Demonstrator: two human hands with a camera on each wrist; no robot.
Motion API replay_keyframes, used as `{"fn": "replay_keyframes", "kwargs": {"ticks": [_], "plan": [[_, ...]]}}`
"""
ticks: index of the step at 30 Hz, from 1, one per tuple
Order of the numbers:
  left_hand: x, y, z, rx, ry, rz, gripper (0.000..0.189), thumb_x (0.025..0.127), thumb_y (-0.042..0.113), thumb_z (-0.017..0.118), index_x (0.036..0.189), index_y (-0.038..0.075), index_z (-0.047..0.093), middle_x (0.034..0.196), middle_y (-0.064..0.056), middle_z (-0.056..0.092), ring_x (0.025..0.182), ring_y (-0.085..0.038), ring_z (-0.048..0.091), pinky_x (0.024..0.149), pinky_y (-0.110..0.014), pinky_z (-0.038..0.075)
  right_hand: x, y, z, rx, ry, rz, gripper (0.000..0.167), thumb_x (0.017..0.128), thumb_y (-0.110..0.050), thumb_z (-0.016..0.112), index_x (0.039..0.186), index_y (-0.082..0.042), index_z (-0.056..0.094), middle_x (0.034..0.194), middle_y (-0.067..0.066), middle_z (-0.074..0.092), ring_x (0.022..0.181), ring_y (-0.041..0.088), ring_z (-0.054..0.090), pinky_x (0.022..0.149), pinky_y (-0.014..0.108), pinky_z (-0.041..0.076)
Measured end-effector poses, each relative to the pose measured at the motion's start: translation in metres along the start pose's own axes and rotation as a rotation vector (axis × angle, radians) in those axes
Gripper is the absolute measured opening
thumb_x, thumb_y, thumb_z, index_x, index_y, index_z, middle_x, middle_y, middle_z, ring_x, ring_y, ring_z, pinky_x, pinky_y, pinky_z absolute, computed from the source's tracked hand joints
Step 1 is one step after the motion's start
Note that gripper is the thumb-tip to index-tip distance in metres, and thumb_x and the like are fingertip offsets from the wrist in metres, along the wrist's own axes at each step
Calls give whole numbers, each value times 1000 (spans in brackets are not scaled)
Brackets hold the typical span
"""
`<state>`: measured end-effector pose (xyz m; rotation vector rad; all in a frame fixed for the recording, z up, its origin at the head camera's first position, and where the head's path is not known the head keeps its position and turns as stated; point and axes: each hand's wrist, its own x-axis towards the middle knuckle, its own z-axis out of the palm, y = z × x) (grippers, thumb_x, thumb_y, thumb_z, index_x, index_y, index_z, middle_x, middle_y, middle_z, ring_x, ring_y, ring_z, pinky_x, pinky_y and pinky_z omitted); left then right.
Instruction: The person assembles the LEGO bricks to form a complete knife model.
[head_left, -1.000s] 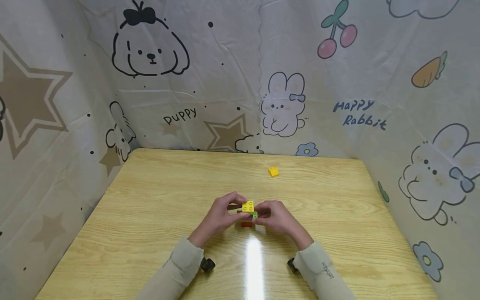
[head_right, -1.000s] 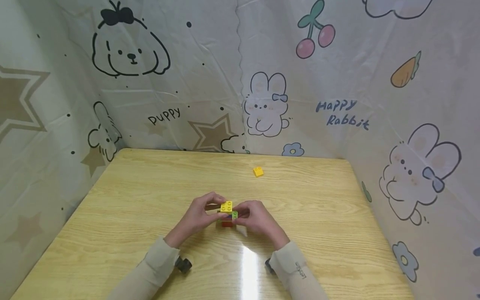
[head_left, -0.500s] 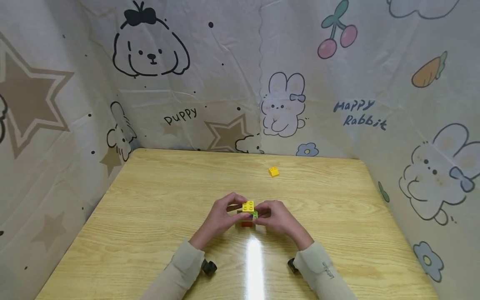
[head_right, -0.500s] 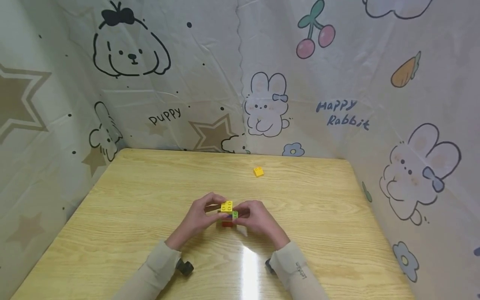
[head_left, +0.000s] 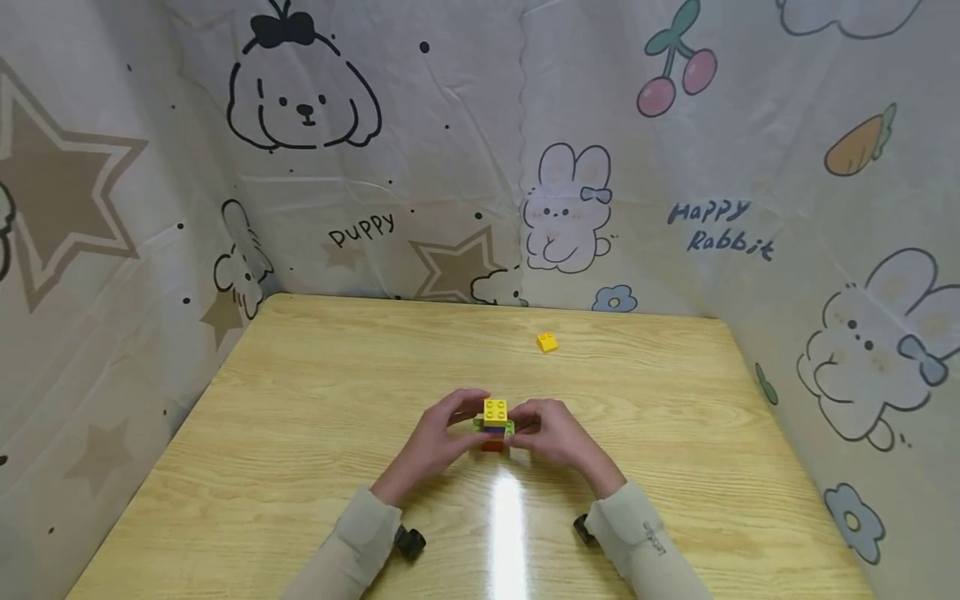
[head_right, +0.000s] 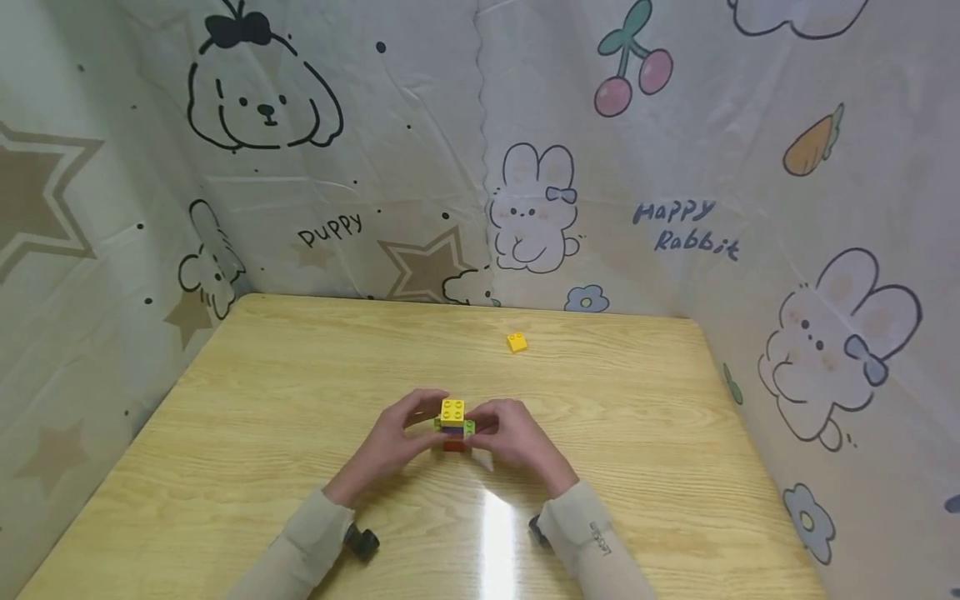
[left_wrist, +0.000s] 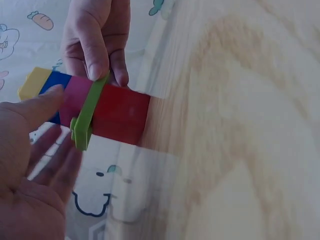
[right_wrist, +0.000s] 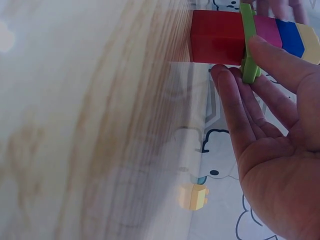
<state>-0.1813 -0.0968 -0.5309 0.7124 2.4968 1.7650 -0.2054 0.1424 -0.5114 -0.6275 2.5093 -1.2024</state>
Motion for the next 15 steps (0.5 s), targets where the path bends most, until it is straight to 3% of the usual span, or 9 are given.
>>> {"fn": "replay_keyframes", "kwargs": {"ticks": [6, 15], "plan": [[-4, -5, -3, 66, -24, -95, 50, 90, 12, 81, 136, 19, 61, 132, -2, 69, 124, -20, 66, 105, -34, 56, 0, 0, 0, 4, 3, 6, 31, 91, -14, 81, 120, -4, 75, 111, 7, 75, 95, 15, 72, 84, 31, 62], [-5, -11, -3, 105, -25, -83, 36, 92, 11, 79, 126, 16, 67, 125, -1, 71, 113, -17, 69, 100, -33, 58, 1, 1, 0, 16, 3, 13, 30, 91, -14, 81, 119, -5, 75, 110, 6, 75, 95, 14, 72, 85, 31, 62]]}}
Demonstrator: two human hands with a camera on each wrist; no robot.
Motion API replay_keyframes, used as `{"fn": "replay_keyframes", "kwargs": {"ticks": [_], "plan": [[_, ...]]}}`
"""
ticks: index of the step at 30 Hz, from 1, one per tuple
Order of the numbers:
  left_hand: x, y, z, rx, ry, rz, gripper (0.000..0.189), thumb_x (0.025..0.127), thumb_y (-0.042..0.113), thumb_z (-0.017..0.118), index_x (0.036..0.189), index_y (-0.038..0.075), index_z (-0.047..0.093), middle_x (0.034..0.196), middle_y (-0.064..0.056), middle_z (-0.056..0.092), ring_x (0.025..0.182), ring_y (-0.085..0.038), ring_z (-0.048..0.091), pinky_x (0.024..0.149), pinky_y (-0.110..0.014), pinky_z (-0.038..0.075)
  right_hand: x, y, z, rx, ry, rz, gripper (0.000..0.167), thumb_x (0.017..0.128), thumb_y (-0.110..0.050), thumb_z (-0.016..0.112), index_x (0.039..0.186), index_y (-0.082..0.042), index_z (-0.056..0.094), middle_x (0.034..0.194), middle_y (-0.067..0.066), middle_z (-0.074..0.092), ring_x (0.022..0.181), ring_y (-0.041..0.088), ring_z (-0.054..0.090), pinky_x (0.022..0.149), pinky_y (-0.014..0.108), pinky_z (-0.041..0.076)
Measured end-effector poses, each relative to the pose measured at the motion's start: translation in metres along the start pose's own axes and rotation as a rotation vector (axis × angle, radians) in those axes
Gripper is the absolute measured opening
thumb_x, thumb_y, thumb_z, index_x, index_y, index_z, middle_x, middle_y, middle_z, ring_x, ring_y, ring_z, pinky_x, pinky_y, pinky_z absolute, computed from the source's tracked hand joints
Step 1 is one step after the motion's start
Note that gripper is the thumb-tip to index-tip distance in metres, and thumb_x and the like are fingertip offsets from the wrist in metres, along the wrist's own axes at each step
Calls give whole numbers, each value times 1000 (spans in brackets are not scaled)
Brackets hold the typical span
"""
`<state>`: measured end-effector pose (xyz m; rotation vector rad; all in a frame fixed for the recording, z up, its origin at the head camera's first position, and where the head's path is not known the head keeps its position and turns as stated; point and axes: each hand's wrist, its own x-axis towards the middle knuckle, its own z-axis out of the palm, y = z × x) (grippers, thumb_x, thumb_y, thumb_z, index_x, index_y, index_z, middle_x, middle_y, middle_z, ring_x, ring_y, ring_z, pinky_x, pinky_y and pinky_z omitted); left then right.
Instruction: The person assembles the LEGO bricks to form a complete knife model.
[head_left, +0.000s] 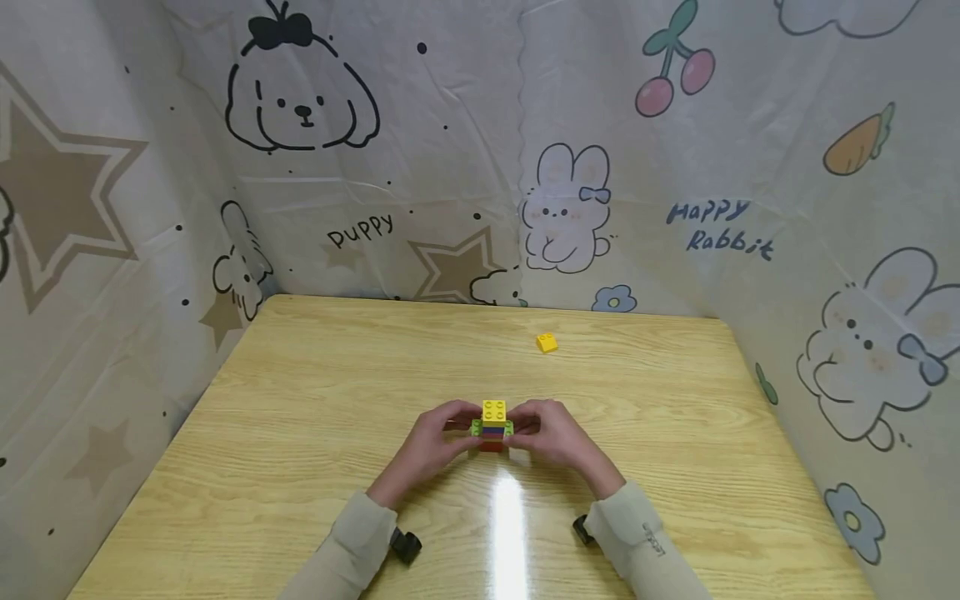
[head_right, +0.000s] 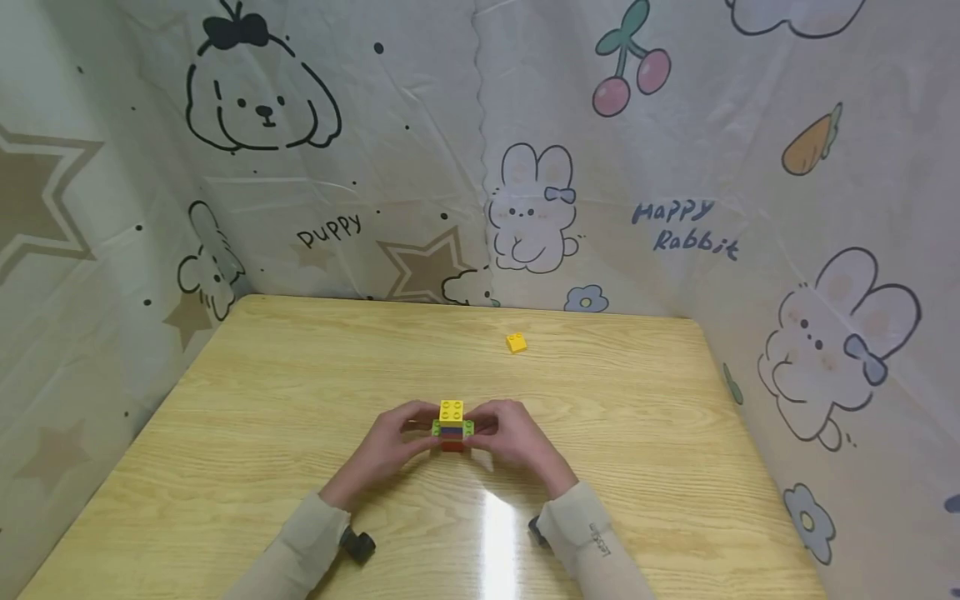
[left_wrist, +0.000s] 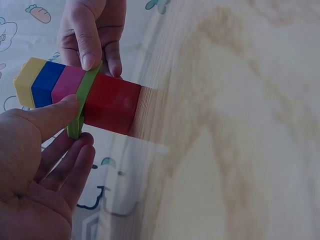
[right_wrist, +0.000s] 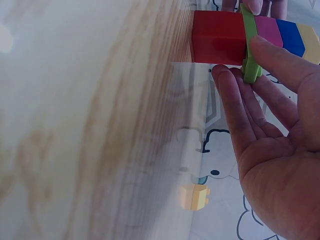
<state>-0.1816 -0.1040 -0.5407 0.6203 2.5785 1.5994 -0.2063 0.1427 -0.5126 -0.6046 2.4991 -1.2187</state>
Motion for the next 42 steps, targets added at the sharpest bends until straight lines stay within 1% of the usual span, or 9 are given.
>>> {"fn": "replay_keyframes", "kwargs": {"ticks": [10, 15, 19, 23, 29, 31, 35, 38, 42], "plan": [[2, 0, -1, -1, -16, 22, 36, 93, 12, 78, 127, 16, 67, 125, -1, 71, 115, -18, 68, 100, -33, 58, 0, 2, 0, 5, 10, 1, 30, 91, -15, 81, 119, -6, 75, 111, 5, 75, 96, 16, 72, 86, 32, 62], [3, 0, -2, 8, -25, 24, 36, 94, 12, 77, 128, 17, 67, 126, 1, 70, 115, -16, 68, 100, -34, 58, -1, 3, -1, 5, 7, -17, 33, 92, -19, 81, 122, -6, 73, 115, 7, 74, 101, 19, 72, 89, 32, 62], [4, 0, -2, 3, -31, 35, 36, 94, 11, 77, 128, 15, 67, 126, -1, 70, 115, -18, 68, 100, -35, 58, -3, 4, -9, 36, -3, -23, 41, 94, -23, 79, 130, -6, 70, 122, 10, 72, 109, 24, 70, 93, 34, 61], [4, 1, -1, -8, -41, 30, 36, 93, 9, 77, 128, 13, 67, 127, -3, 70, 116, -19, 68, 100, -33, 58, 0, 11, -24, 46, 65, -4, 42, 97, -24, 75, 134, -4, 67, 124, 12, 71, 113, 26, 69, 95, 38, 61], [4, 2, -2, -8, -51, 18, 37, 93, 7, 77, 129, 11, 67, 128, -5, 70, 117, -20, 68, 101, -32, 57, 25, 27, -49, -20, 246, 71, 45, 101, -23, 71, 140, -4, 62, 128, 14, 69, 114, 30, 68, 97, 45, 59], [4, 2, -2, -10, -53, 27, 37, 93, 7, 77, 129, 10, 67, 127, -6, 70, 117, -21, 68, 101, -34, 57, 38, 34, -57, -23, 313, 113, 48, 101, -21, 70, 144, -4, 59, 131, 17, 66, 116, 33, 67, 99, 47, 58], [3, 3, -1, -5, -54, 17, 36, 94, 10, 77, 129, 12, 67, 126, -5, 70, 114, -21, 68, 100, -35, 58, 66, 52, -67, -12, 428, 179, 56, 99, -19, 71, 149, -2, 52, 135, 22, 60, 121, 38, 63, 102, 51, 55], [0, 3, -2, 3, -51, 8, 36, 94, 11, 77, 128, 12, 67, 126, -5, 70, 113, -21, 68, 99, -35, 58, 83, 61, -69, -15, 460, 217, 61, 98, -20, 72, 151, -1, 48, 138, 24, 56, 122, 40, 60, 104, 51, 53], [0, 3, -4, 5, -48, 18, 36, 94, 10, 77, 128, 11, 67, 126, -5, 70, 114, -22, 68, 99, -34, 58, 100, 64, -69, -20, 456, 263, 62, 97, -22, 73, 151, -1, 48, 139, 24, 55, 124, 40, 59, 104, 50, 53]]}}
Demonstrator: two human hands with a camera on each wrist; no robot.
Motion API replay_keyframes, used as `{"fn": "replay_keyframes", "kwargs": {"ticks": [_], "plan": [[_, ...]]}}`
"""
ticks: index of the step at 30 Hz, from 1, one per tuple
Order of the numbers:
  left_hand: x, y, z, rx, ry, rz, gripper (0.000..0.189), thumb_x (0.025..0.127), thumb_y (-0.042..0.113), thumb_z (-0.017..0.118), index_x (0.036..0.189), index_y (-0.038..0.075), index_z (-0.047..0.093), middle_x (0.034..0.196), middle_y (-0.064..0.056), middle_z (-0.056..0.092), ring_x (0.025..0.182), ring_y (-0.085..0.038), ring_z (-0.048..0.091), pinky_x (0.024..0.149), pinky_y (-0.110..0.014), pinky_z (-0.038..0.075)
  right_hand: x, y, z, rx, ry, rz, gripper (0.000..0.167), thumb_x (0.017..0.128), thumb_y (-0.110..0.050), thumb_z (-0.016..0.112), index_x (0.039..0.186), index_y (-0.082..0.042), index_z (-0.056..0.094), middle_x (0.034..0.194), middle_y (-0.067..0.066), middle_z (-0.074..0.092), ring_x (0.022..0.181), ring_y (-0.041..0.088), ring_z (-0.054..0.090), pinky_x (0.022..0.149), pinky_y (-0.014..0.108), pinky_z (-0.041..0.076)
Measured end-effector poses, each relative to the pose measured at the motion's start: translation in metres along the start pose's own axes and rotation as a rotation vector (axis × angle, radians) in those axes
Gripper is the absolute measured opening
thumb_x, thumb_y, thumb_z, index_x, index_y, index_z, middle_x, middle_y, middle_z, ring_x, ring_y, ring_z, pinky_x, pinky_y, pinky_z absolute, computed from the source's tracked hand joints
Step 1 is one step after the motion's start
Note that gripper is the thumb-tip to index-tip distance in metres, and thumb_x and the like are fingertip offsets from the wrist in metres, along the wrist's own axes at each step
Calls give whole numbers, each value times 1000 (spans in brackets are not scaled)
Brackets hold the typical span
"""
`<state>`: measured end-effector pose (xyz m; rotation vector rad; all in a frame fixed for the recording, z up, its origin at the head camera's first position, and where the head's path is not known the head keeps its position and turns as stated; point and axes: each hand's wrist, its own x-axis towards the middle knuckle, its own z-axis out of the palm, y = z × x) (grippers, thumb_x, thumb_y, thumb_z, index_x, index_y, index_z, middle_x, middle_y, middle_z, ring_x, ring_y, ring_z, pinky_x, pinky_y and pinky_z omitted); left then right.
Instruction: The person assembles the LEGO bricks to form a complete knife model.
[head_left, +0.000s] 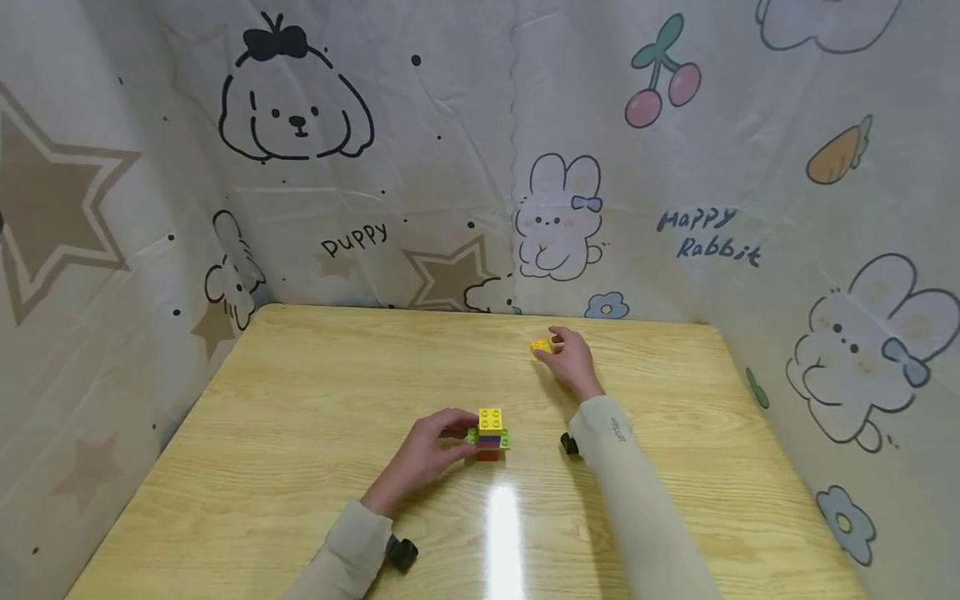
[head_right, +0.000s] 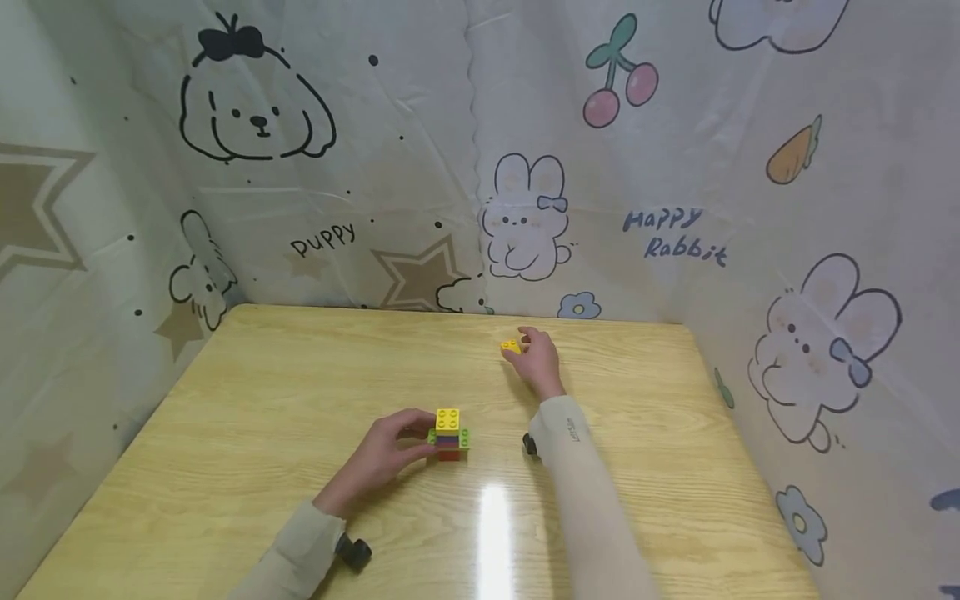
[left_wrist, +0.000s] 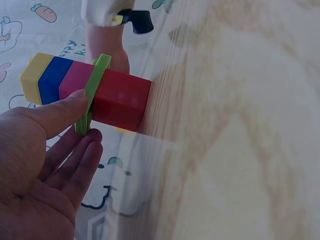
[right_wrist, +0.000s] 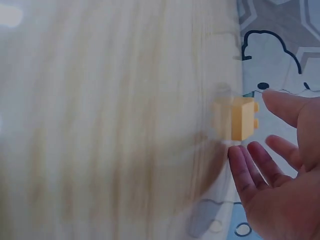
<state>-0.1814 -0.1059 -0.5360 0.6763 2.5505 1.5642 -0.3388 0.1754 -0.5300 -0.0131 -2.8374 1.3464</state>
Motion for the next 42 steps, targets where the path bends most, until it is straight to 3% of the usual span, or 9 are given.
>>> {"fn": "replay_keyframes", "kwargs": {"ticks": [11, 22, 30, 42], "plan": [[3, 1, 0, 10, -11, -8, 35, 94, 13, 77, 128, 12, 68, 125, -4, 71, 111, -21, 69, 98, -35, 59, 7, -4, 15, -68, 38, 37, 42, 91, -14, 78, 129, 1, 67, 123, 20, 66, 111, 33, 60, 102, 46, 52], [3, -3, 0, 14, -8, 8, 36, 94, 12, 77, 129, 13, 68, 126, -5, 71, 114, -22, 69, 98, -35, 59, 4, -9, 8, -130, -13, -4, 41, 93, -13, 76, 131, 2, 67, 125, 21, 68, 113, 33, 62, 103, 45, 53], [2, -4, -1, 6, -8, -9, 36, 93, 12, 78, 128, 15, 68, 125, -3, 71, 114, -21, 69, 99, -35, 58, -2, -12, 8, -52, -64, -15, 40, 94, -10, 76, 132, -1, 67, 123, 18, 68, 108, 29, 63, 98, 42, 56], [3, -4, -2, -5, -16, -20, 35, 93, 11, 78, 127, 14, 68, 125, -3, 71, 113, -19, 69, 99, -33, 58, -31, -36, -1, -44, -92, -160, 40, 94, -14, 78, 131, -5, 69, 121, 14, 66, 104, 28, 63, 93, 41, 56]]}}
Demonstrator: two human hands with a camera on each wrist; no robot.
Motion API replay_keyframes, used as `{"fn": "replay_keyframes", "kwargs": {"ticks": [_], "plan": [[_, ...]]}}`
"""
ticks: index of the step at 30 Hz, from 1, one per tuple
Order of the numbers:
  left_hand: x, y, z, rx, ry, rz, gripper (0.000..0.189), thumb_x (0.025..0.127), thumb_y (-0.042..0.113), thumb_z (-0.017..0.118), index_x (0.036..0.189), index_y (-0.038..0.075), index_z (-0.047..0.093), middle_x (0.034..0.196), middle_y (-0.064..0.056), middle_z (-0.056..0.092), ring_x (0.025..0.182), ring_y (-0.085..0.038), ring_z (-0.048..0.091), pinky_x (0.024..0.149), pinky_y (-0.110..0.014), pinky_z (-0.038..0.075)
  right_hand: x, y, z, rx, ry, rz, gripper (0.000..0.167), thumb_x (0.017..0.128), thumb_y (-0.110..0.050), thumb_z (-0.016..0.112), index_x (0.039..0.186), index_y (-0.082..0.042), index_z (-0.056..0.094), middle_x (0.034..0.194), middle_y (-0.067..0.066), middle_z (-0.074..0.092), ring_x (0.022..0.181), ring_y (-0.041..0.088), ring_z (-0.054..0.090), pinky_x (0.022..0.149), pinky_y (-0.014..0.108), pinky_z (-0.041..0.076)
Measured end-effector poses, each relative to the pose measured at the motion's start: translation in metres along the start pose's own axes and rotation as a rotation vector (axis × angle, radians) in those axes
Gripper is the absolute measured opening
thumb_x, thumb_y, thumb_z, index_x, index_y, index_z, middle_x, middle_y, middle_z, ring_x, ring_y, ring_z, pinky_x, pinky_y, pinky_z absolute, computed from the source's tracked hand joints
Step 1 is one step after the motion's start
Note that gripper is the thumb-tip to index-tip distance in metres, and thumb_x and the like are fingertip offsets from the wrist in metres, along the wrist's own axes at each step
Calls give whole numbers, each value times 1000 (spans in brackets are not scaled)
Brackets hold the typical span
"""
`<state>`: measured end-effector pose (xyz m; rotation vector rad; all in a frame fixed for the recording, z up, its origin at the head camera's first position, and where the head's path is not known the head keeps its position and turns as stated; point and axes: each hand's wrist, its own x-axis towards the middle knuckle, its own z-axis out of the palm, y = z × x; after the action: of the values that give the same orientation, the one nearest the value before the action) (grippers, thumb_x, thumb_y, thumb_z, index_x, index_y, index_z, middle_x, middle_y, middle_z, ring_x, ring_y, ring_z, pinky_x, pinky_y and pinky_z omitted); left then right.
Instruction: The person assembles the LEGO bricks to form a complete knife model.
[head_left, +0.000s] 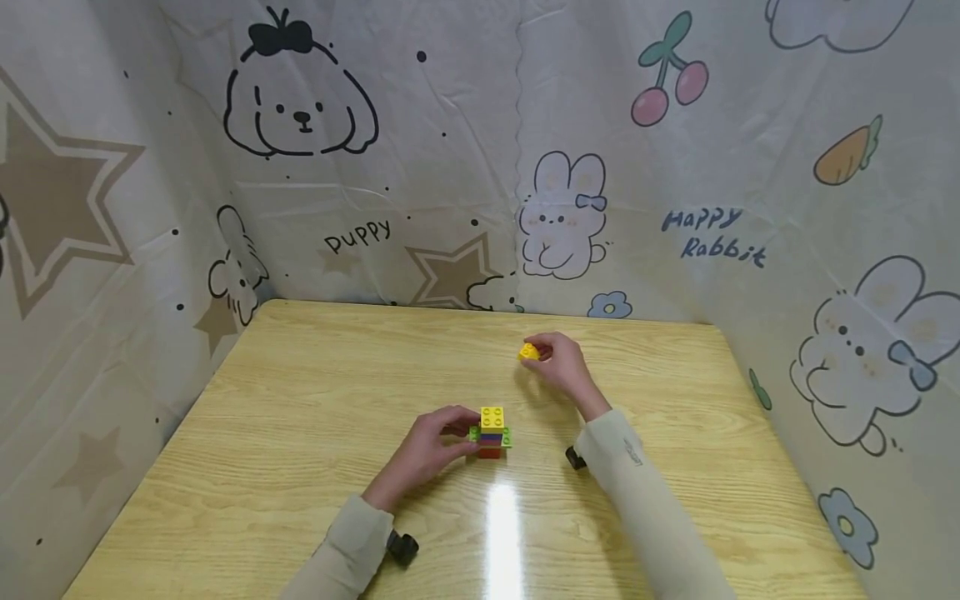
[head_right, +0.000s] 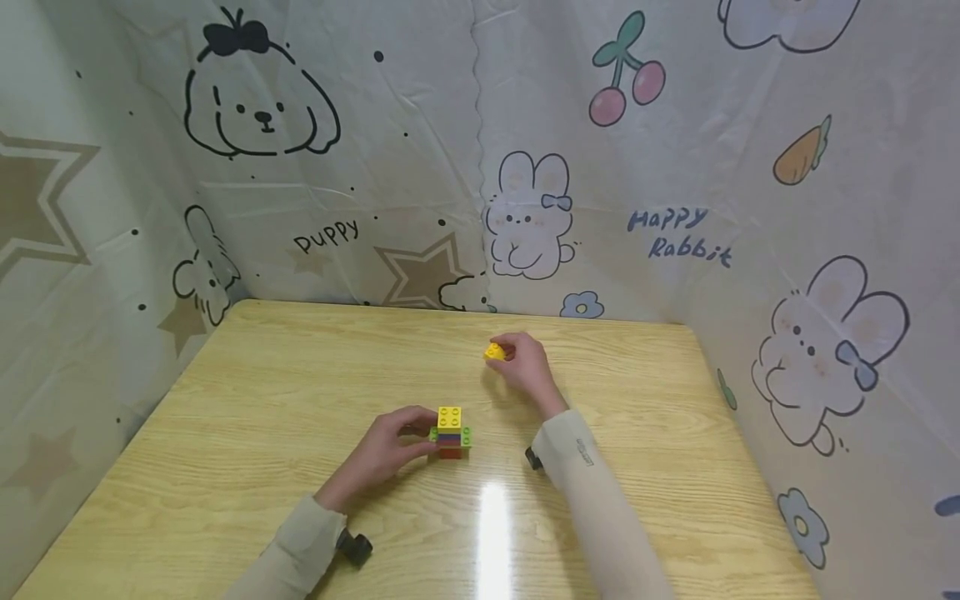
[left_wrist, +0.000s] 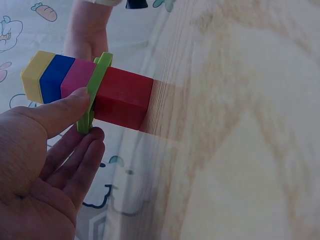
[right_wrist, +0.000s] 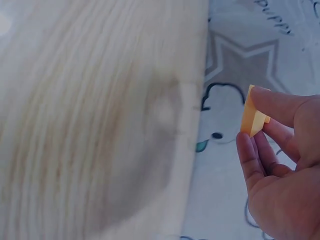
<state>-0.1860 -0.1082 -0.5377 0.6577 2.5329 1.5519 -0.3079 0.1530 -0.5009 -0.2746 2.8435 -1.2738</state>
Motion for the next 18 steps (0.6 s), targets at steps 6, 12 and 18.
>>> {"fn": "replay_keyframes", "kwargs": {"ticks": [6, 12, 18], "plan": [[1, 1, -1, -2, 5, 0, 34, 93, 12, 78, 126, 15, 68, 125, -3, 71, 113, -19, 69, 99, -34, 58, -16, -14, -7, -3, -19, -92, 42, 94, -17, 78, 133, -6, 68, 122, 14, 67, 105, 28, 65, 94, 45, 57], [1, 1, 0, -3, 0, -1, 34, 94, 12, 77, 127, 14, 68, 124, -3, 71, 112, -19, 69, 98, -34, 58, -35, -26, -12, 14, -51, -159, 40, 94, -18, 79, 131, -8, 70, 120, 10, 67, 103, 26, 66, 96, 48, 57], [0, 0, 0, -3, 4, -5, 34, 94, 12, 77, 127, 15, 68, 124, -2, 72, 111, -17, 69, 98, -32, 58, -51, -36, -14, 49, -78, -198, 37, 93, -18, 79, 129, -12, 72, 118, 7, 69, 102, 24, 65, 98, 54, 56]]}}
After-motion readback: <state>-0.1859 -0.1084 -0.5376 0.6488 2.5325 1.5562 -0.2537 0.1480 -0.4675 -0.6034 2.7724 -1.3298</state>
